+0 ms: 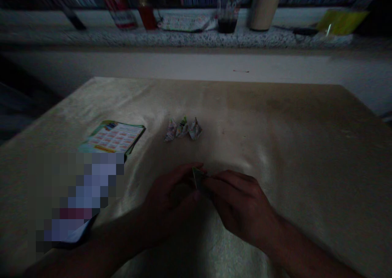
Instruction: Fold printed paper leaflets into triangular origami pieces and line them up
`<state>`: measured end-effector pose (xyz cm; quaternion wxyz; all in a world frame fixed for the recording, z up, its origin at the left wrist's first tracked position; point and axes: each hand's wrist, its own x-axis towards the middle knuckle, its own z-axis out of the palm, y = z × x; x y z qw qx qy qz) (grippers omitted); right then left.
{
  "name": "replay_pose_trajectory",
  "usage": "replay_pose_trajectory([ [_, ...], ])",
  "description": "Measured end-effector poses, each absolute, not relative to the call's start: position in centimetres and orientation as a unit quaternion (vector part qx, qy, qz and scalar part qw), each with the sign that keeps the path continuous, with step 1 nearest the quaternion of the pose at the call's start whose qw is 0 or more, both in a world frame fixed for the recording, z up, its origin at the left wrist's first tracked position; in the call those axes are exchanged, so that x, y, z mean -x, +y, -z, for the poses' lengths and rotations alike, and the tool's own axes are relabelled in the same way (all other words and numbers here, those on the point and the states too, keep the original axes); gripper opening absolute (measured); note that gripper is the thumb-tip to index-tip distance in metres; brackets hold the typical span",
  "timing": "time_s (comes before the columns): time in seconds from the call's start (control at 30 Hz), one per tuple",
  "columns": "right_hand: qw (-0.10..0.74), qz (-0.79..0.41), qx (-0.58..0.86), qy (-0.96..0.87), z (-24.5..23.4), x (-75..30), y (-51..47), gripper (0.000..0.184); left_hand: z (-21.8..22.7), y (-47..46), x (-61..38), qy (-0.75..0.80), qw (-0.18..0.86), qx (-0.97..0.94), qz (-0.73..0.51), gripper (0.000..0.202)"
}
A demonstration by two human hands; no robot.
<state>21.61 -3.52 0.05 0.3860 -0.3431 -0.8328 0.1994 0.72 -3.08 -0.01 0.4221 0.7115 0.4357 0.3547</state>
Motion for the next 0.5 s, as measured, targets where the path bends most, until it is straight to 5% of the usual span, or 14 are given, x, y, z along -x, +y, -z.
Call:
replay_pose_trajectory([
  [0.17, 0.332, -0.269, 0.366, -0.827, -0.6, -21.3, -3.5, 0.017, -0.2, -3.2, -0.7, 0.428, 0.358, -0.74, -0.375, 0.046],
  [0.5, 0.396, -0.694, 0.376, -0.468, -0.1, -22.2, -3.1, 0.017, -1.2, -1.3, 0.0, 0.372, 0.381, -0.739, -0.412, 0.026],
])
